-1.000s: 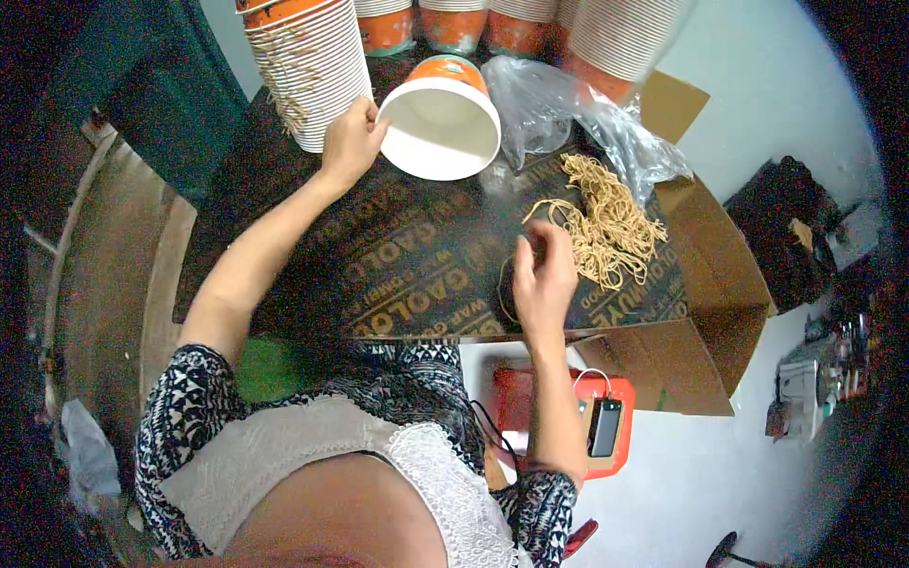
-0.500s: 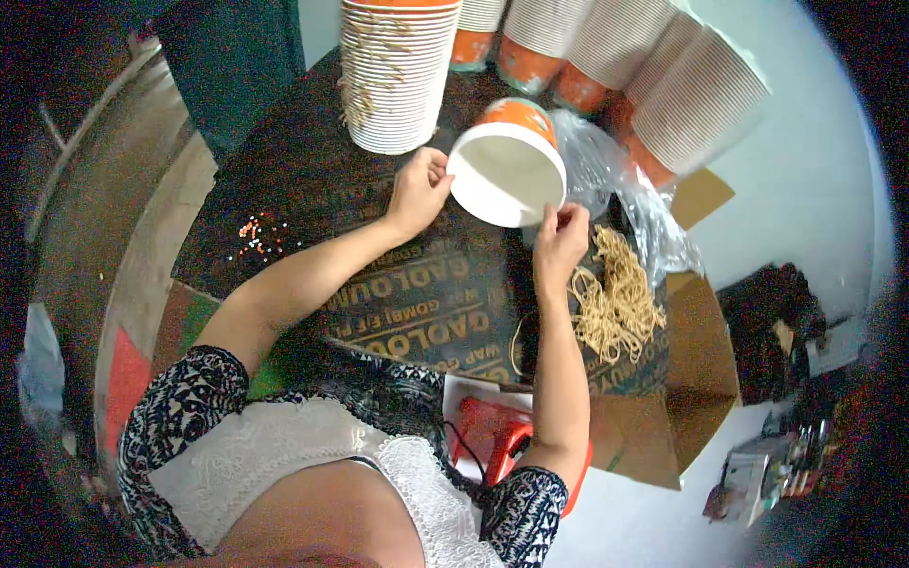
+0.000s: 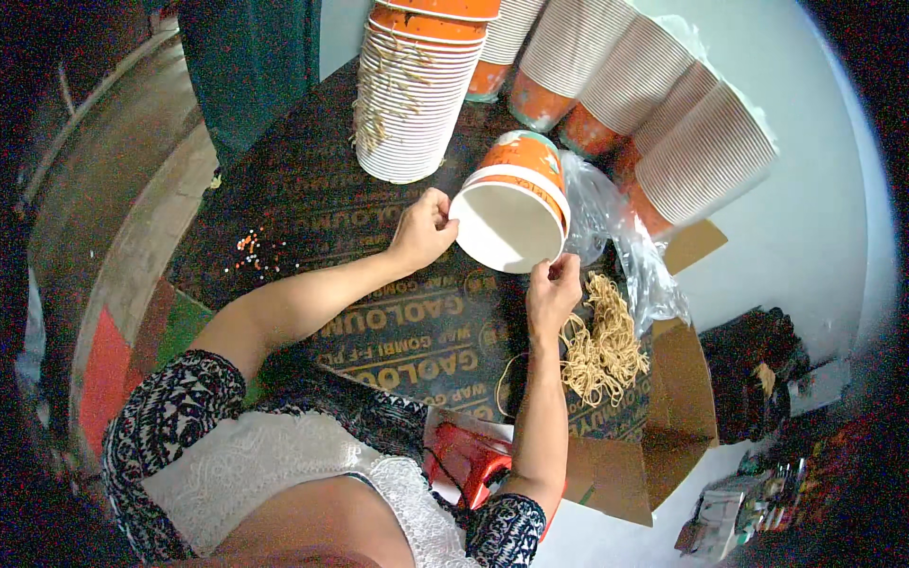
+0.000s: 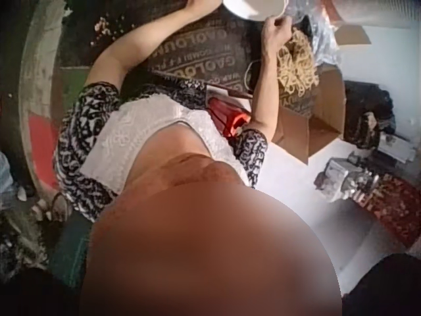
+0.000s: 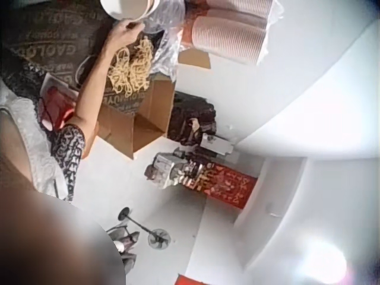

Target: Manual assembly of paper bowls by threading string through pre-punched holes for manufacturing or packaging.

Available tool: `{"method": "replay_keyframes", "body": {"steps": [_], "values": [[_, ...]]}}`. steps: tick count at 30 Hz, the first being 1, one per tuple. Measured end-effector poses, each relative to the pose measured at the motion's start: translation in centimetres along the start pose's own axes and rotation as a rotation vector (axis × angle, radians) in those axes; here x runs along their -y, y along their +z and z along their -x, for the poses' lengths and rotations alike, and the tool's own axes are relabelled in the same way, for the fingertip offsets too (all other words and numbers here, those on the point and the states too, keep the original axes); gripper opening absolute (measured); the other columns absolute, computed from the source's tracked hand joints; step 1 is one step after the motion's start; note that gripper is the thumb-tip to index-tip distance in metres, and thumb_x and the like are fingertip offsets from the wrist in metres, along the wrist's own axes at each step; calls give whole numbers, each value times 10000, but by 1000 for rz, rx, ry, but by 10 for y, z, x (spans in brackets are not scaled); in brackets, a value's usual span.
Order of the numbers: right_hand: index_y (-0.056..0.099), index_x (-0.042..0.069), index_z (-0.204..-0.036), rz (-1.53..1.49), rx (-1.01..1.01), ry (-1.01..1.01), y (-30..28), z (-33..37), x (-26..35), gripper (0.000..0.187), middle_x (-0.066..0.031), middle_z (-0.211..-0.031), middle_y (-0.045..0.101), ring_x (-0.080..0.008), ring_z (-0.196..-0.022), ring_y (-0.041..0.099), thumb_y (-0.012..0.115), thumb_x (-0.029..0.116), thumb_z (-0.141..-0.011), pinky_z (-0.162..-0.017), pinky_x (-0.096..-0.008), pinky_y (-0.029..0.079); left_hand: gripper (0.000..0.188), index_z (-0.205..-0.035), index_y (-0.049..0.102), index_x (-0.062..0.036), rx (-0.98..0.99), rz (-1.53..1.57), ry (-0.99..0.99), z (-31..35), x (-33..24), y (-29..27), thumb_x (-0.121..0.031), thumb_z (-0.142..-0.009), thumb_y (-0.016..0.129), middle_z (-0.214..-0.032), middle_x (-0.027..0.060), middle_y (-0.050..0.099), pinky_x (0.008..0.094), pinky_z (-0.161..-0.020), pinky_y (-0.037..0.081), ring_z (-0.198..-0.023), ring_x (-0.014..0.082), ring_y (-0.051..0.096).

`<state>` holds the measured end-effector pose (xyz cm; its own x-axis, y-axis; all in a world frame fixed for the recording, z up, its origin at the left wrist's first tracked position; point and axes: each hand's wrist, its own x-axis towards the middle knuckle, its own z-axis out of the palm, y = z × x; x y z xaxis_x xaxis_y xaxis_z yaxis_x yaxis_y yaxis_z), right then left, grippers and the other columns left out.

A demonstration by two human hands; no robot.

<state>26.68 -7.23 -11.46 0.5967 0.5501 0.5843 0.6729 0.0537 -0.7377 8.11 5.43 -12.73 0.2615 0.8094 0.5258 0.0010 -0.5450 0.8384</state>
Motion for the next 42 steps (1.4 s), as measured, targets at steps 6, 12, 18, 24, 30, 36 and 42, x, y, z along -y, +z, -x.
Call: {"method": "replay_keyframes", "body": {"steps": [6,12,18,24,30,36,42], "values": [[543,-22,-872,-111,110,-44,2,-2,0,116,-107,-722,607,-154,-662,577,605,57,-814,-654,-313,484,215,-830,468,-2,-23,-125,-4,-7,-6,-5,-73,-791,667,-687,158,581,397,-603,488,-653,300,634],[538,-25,-881,289,24,-126,7,5,12,77,-177,-823,635,-258,-715,622,554,42,-847,-695,-358,501,215,-784,446,25,18,-139,-48,-7,-11,-7,-93,-797,625,-682,201,556,431,-620,470,-671,376,607],[594,-47,-1116,-8,68,-247,6,1,0,288,-233,-1109,646,-335,-1039,644,536,13,-841,-874,-359,503,252,-946,623,62,-15,-10,183,-12,-4,-10,-103,-755,611,-828,243,672,407,-694,526,-758,301,692],[584,-16,-1216,23,226,-281,-12,1,27,391,-207,-1092,671,-296,-968,689,559,9,-826,-838,-365,531,517,-1065,572,29,271,-504,110,-41,-62,-56,-354,-727,648,-890,266,670,465,-759,526,-841,387,677],[544,16,-1278,-277,498,-189,-54,8,63,401,-111,-1105,652,-177,-951,637,648,109,-902,-822,-308,528,447,-1277,492,52,512,-626,103,-33,-82,-80,-2,-838,431,-1000,288,662,469,-876,511,-952,432,652],[664,-19,-1044,-139,195,38,-143,54,92,143,-64,-941,672,-111,-866,617,569,43,-958,-772,-247,490,578,-1396,394,46,267,-153,-229,25,-77,-111,1,-820,422,-1042,132,627,261,-560,554,-752,166,650],[642,-27,-986,110,30,164,-178,135,59,113,-43,-852,616,-105,-824,560,564,53,-971,-742,-244,461,576,-1394,343,85,217,-7,-336,56,-78,-111,21,-829,436,-1093,172,605,269,-554,577,-754,183,671]]}}
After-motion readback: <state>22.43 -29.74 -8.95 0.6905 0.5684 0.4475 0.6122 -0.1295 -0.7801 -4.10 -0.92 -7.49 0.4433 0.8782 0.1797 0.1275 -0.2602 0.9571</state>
